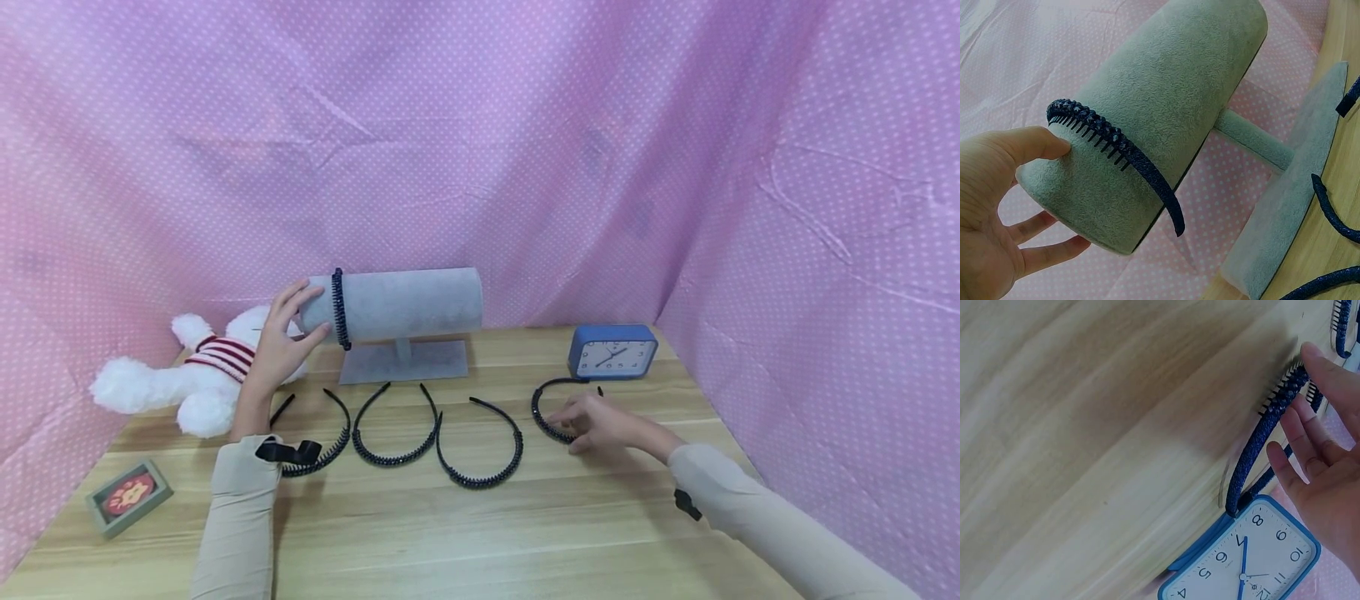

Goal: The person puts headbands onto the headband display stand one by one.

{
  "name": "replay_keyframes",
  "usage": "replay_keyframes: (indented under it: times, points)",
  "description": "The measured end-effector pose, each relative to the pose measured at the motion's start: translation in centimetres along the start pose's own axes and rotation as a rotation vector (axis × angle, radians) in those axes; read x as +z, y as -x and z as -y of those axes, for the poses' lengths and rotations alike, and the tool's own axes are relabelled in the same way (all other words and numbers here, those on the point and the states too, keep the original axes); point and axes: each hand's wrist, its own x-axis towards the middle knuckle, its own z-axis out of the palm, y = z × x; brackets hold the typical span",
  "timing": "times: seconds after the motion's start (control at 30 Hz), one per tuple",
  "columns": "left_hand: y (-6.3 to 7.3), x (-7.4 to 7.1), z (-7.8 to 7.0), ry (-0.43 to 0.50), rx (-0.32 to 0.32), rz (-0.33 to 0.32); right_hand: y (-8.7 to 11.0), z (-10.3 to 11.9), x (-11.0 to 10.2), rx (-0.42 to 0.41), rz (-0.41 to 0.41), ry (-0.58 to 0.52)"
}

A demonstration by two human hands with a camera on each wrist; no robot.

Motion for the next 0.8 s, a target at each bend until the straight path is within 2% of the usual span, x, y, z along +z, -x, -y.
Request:
replay_keyframes:
  times: [0.27,0.5,0.63,0.8]
  points:
    - [-0.1,0.1,0.3,-0.024,0.011,-0.002,-0.6,0.1,0.4,-0.004,0.037,-0.150]
    - [0.1,0.1,0.2,-0.022,-0.001,-0.004,-1.1,0.6,0.6,0.048,0.025,-0.171]
    - [0.1,0.1,-0.1,-0.018,0.017,0.000,-1.6,1.2,-0.1,0.064,-0.021,-0.173]
    - [-0.1,-0.2,-0.4,-0.044,0.008,0.025,-2.3,2.2,-1.8,0.051,-0.131,-0.131]
